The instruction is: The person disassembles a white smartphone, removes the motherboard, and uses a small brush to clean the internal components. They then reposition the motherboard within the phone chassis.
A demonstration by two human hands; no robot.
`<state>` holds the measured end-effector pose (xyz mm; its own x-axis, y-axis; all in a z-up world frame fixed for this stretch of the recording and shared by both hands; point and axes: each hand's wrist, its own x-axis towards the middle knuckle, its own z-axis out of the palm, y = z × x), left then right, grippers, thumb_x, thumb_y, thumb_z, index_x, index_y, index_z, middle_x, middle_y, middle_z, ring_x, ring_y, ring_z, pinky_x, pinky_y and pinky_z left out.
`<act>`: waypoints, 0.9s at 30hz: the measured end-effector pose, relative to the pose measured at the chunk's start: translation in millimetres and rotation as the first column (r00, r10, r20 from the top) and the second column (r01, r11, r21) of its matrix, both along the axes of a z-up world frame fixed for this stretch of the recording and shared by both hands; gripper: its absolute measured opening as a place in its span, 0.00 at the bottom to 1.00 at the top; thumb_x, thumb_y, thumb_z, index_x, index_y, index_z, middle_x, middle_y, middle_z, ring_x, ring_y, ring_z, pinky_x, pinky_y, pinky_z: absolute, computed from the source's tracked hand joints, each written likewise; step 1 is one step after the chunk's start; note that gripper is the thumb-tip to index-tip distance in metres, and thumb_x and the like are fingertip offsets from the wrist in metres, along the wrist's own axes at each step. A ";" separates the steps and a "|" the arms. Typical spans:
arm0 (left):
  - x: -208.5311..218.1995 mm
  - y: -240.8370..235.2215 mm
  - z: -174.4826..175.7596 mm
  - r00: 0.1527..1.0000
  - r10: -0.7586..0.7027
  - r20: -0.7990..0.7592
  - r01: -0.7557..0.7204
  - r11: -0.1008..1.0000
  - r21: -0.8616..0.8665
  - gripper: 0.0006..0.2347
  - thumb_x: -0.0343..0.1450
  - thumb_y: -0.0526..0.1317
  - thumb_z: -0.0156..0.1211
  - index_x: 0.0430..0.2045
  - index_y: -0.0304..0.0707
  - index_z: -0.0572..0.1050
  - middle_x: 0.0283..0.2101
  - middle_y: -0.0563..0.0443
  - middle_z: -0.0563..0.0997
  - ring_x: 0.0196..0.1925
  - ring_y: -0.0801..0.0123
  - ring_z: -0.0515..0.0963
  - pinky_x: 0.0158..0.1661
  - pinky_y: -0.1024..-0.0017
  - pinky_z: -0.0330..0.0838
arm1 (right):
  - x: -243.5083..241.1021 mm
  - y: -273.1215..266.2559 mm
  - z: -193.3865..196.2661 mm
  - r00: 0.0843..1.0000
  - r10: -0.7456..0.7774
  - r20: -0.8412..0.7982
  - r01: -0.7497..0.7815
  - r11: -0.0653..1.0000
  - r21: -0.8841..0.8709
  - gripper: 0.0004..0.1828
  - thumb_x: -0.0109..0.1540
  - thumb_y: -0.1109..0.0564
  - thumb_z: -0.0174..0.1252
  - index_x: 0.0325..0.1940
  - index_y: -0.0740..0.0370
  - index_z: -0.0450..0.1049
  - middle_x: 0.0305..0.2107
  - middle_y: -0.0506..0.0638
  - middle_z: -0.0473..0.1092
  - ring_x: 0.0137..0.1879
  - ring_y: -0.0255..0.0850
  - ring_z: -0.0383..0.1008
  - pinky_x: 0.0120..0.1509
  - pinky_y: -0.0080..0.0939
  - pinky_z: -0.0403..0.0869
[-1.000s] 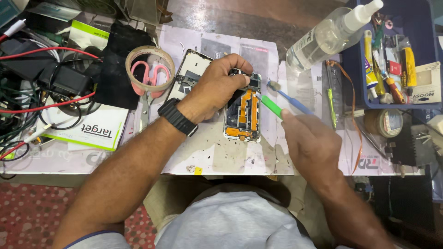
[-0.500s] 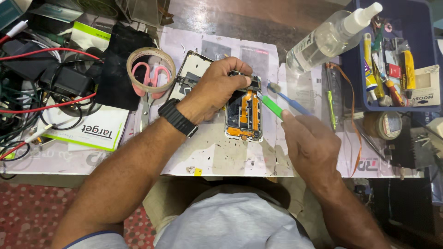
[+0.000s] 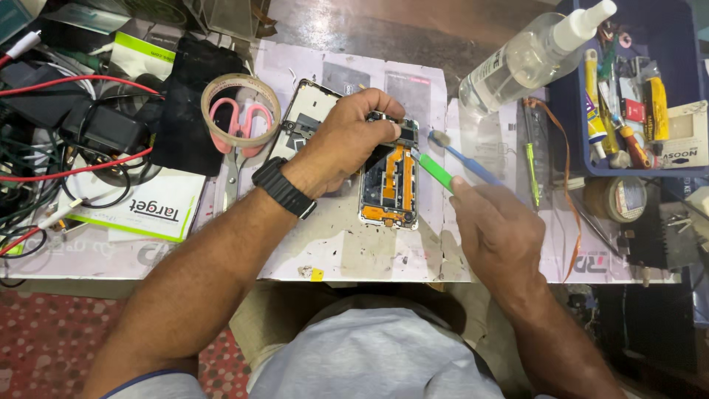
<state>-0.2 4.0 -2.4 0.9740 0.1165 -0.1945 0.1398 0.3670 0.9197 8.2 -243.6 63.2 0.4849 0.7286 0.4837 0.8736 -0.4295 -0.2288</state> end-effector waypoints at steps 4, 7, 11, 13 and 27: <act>0.1 -0.5 -0.1 1.000 0.006 0.022 -0.006 1.000 0.027 0.09 0.68 0.31 0.58 0.42 0.32 0.76 0.37 0.48 0.81 0.38 0.74 0.80 0.39 0.77 0.78 | -0.7 -0.9 -1.2 1.000 -0.001 -0.021 0.001 1.000 0.011 0.15 0.62 0.67 0.67 0.54 0.64 0.77 0.35 0.56 0.74 0.38 0.50 0.76 0.40 0.46 0.73; -0.3 -0.7 0.4 1.000 0.006 0.004 -0.007 0.999 0.049 0.10 0.68 0.31 0.58 0.42 0.32 0.76 0.37 0.49 0.81 0.36 0.74 0.80 0.38 0.76 0.77 | -0.2 -1.3 -2.5 1.000 -0.016 -0.010 0.015 1.000 -0.011 0.16 0.61 0.67 0.67 0.53 0.64 0.78 0.35 0.56 0.74 0.37 0.51 0.76 0.38 0.46 0.72; -1.0 -0.9 1.2 1.000 0.006 0.004 -0.006 0.998 0.055 0.10 0.68 0.31 0.58 0.42 0.32 0.77 0.36 0.48 0.81 0.35 0.74 0.80 0.37 0.76 0.77 | -0.8 -2.4 -3.0 0.999 -0.017 -0.033 0.017 1.000 0.001 0.17 0.62 0.67 0.67 0.54 0.64 0.77 0.36 0.56 0.74 0.38 0.50 0.76 0.39 0.46 0.73; -0.8 -1.0 1.4 1.000 0.005 0.008 -0.006 0.999 0.051 0.10 0.68 0.31 0.58 0.42 0.32 0.76 0.36 0.48 0.81 0.35 0.75 0.80 0.38 0.76 0.78 | -0.4 -2.1 -3.4 0.999 -0.014 -0.031 0.014 1.000 0.006 0.17 0.61 0.66 0.67 0.54 0.64 0.77 0.35 0.56 0.74 0.37 0.50 0.75 0.38 0.46 0.72; 0.2 -0.1 1.5 1.000 -0.001 0.008 0.001 0.997 0.073 0.11 0.67 0.30 0.57 0.43 0.31 0.76 0.39 0.48 0.81 0.37 0.74 0.81 0.39 0.76 0.80 | -0.6 -3.4 -5.9 0.999 -0.010 -0.037 0.010 1.000 0.009 0.17 0.62 0.67 0.67 0.55 0.63 0.77 0.37 0.56 0.75 0.38 0.50 0.76 0.40 0.46 0.73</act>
<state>0.0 3.9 -1.0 0.9755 0.1291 -0.1780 0.1329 0.2987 0.9450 7.6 -247.0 57.3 0.5100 0.7190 0.4721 0.8600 -0.4361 -0.2649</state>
